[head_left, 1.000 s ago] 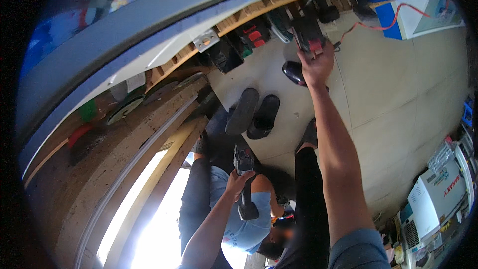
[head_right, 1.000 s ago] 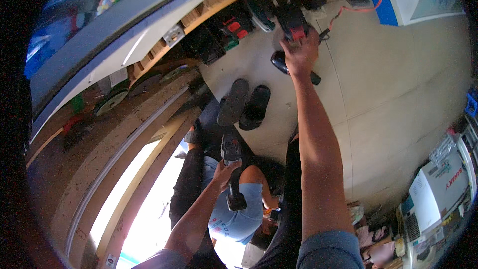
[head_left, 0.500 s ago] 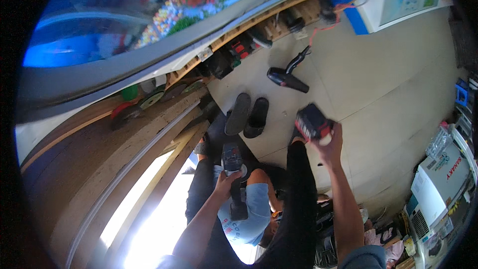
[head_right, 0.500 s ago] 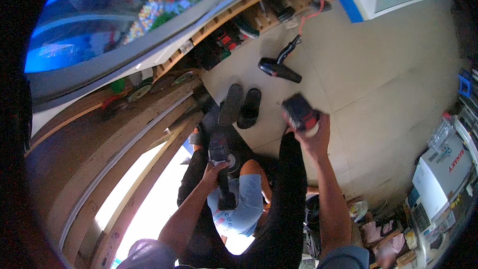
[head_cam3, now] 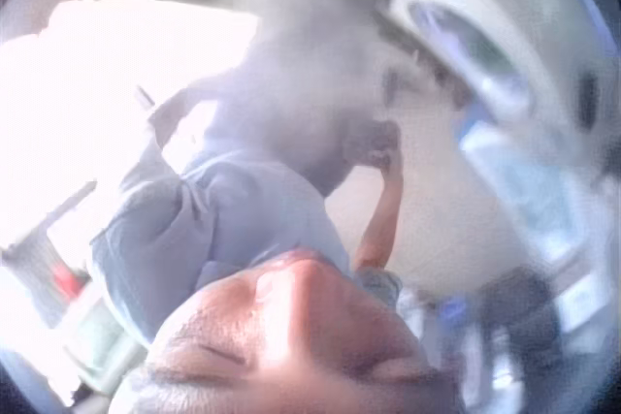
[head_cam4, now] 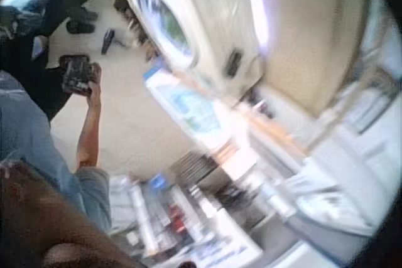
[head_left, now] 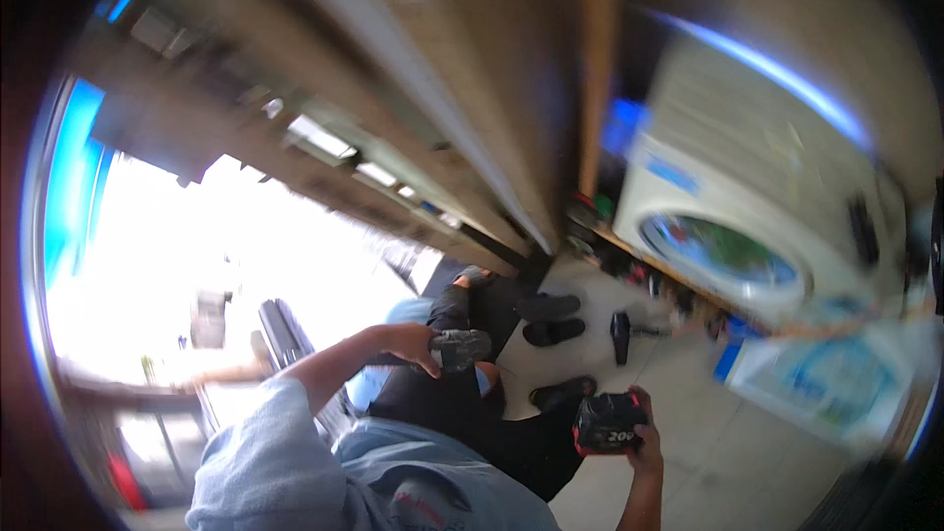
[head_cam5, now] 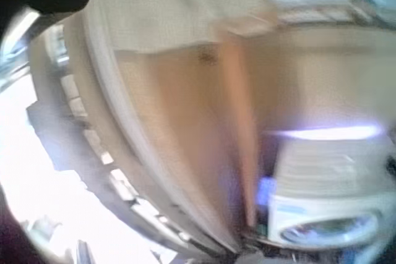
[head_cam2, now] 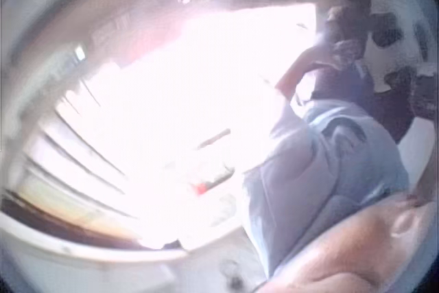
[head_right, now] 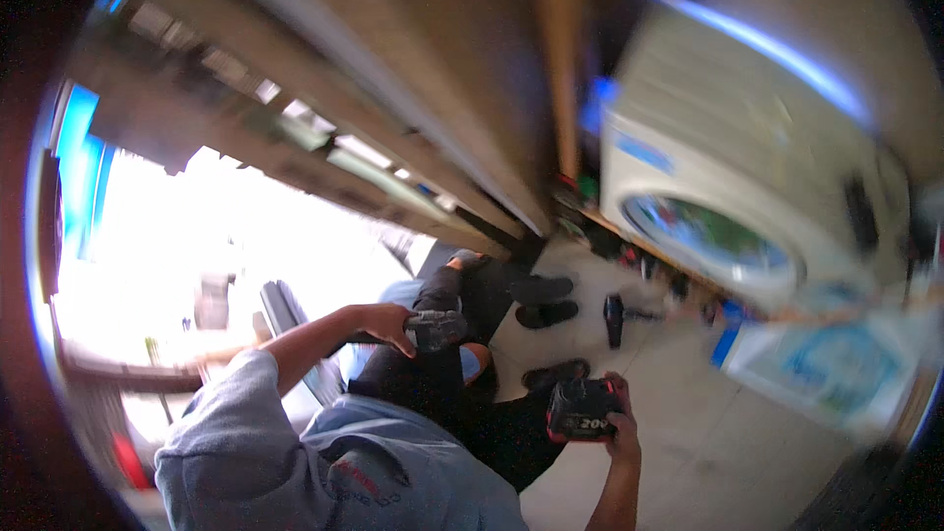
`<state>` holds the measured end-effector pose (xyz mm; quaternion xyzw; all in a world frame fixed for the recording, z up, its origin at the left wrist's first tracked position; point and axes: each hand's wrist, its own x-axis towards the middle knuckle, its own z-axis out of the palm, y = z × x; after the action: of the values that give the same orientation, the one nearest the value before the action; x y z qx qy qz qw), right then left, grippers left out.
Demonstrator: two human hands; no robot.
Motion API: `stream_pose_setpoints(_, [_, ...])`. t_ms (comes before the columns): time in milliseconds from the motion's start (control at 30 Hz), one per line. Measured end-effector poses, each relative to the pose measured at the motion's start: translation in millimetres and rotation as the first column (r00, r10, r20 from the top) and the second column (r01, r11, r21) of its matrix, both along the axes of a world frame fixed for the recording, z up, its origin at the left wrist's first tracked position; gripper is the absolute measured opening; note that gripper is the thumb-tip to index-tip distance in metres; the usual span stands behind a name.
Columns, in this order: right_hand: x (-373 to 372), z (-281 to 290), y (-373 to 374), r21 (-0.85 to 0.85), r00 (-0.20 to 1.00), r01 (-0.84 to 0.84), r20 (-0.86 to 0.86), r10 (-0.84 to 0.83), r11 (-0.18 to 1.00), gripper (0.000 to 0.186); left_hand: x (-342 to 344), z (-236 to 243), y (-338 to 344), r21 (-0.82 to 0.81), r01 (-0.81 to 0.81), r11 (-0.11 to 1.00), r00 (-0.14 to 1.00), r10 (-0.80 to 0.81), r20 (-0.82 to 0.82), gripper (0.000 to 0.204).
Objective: The person scrapes a white plastic part with a utility knife, then attaches a grinding disc to a cordless drill and grinds the surface of the part.
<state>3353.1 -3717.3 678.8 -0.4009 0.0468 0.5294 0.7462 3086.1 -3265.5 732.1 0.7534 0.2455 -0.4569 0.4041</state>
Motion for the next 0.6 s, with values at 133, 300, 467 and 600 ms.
stream_pose_setpoints(133, [40.2, 53.5, 40.3, 0.205, 0.903, -0.368, -0.155, 0.402, 0.907, 0.092, -88.1, 87.6, -40.7, 0.191, -0.461, 0.866, 0.885, 0.435, 0.166, 0.07])
stream_pose_setpoints(300, [32.8, 148.8, 153.3, -0.055, 0.697, -0.703, 0.142, 0.702, 0.709, 0.075, -161.6, 117.9, -128.1, 0.129, -0.965, 0.228, 0.26, 0.878, 0.401, 0.076])
stream_pose_setpoints(467, [-35.2, 223.1, 291.0, -0.408, 0.045, -0.805, 0.683, 0.73, 0.431, 0.076, -215.2, 62.3, -139.5, 0.23, -0.964, -0.136, 0.068, 0.705, 0.706, 0.067])
stream_pose_setpoints(600, [-101.0, 248.5, 363.1, -0.506, -0.184, -0.714, 0.802, 0.568, 0.483, 0.079, -237.2, 68.7, -80.7, 0.217, -0.951, -0.219, -0.085, 0.864, 0.496, 0.082])
